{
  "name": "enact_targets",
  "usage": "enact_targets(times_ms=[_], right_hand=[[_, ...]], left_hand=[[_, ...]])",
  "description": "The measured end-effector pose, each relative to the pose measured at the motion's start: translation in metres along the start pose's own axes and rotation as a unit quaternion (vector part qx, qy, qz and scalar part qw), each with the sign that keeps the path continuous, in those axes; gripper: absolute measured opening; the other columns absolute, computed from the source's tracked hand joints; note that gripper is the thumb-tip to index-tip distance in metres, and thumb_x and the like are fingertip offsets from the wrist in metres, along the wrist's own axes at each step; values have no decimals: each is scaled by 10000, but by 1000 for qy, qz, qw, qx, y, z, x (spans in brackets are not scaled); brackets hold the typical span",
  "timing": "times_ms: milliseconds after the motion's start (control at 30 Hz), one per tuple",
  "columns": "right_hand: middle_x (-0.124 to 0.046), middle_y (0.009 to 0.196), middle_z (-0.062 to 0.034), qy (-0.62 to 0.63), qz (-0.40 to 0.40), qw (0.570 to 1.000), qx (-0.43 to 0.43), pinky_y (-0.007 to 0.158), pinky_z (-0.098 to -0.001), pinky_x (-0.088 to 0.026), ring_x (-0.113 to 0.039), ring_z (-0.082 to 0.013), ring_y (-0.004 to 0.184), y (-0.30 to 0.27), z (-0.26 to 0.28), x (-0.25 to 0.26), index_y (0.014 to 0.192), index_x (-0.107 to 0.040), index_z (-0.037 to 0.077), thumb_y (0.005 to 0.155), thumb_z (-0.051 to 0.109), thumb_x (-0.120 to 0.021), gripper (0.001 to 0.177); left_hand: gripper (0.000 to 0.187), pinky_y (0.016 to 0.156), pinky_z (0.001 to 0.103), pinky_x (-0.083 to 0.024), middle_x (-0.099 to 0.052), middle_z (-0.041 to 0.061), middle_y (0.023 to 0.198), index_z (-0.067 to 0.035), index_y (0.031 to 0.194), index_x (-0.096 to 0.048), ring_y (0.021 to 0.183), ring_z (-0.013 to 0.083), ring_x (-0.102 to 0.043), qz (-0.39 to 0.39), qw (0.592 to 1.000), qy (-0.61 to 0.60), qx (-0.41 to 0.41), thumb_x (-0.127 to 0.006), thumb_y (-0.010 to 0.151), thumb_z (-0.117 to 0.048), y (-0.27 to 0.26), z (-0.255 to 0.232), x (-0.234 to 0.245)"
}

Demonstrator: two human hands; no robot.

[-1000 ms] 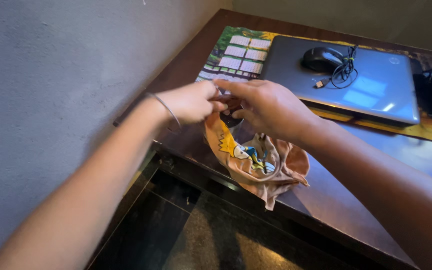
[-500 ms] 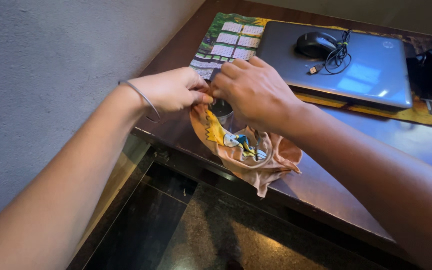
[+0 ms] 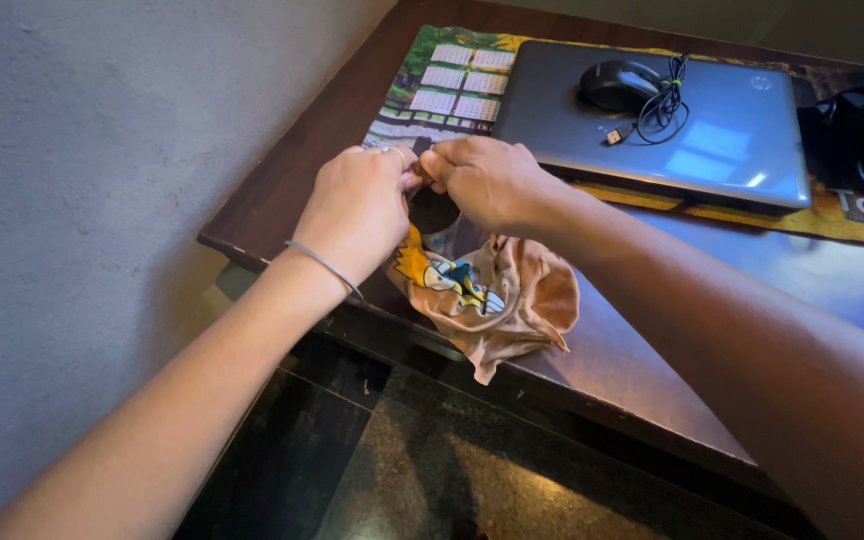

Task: The person wipes a wooden table surface with a cloth. They dip the cloth into a metal cup of water, wring it out, and wipe the table in sections, moving the cup as needed to reach different areas.

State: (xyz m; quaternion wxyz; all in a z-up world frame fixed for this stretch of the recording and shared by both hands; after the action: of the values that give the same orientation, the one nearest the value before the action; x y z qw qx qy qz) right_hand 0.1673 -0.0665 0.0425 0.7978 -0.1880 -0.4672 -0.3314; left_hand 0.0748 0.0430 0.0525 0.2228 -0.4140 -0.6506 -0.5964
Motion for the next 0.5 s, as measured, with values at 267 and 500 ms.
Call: enact_targets(times_ms=[267,500], right_hand=[[-731,974,-108,14,-7,999,-42,894,-442,-500,-684,-324,962,-5,6,1,960,-703,125,1028,472,-399,467],[-740,922,-100,194,-150,966,79,791,-326,-523,-704,-190,866,-30,18,11,1044,-695,58,1019,404,-551,375]], left_hand=[[58,739,513,-532,-725,191,839,-31,883,-688,838,390,-686,-12,1000,2,0,-657,907,-73,-5,-2,2],[172,765,511,-550,-729,234,893,-48,1046,-747,866,422,-704,-13,991,-80,107,-631,951,-133,1,-4,15]])
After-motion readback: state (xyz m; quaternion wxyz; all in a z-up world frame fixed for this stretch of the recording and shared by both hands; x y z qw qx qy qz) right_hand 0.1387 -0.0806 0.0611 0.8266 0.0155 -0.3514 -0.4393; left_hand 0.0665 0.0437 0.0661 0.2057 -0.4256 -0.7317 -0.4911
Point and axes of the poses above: each hand's wrist, its own y-axis towards the middle knuckle, its own x-axis out of the back of the hand, z = x × y, the point moved 6 cm from there along y, towards the middle knuckle
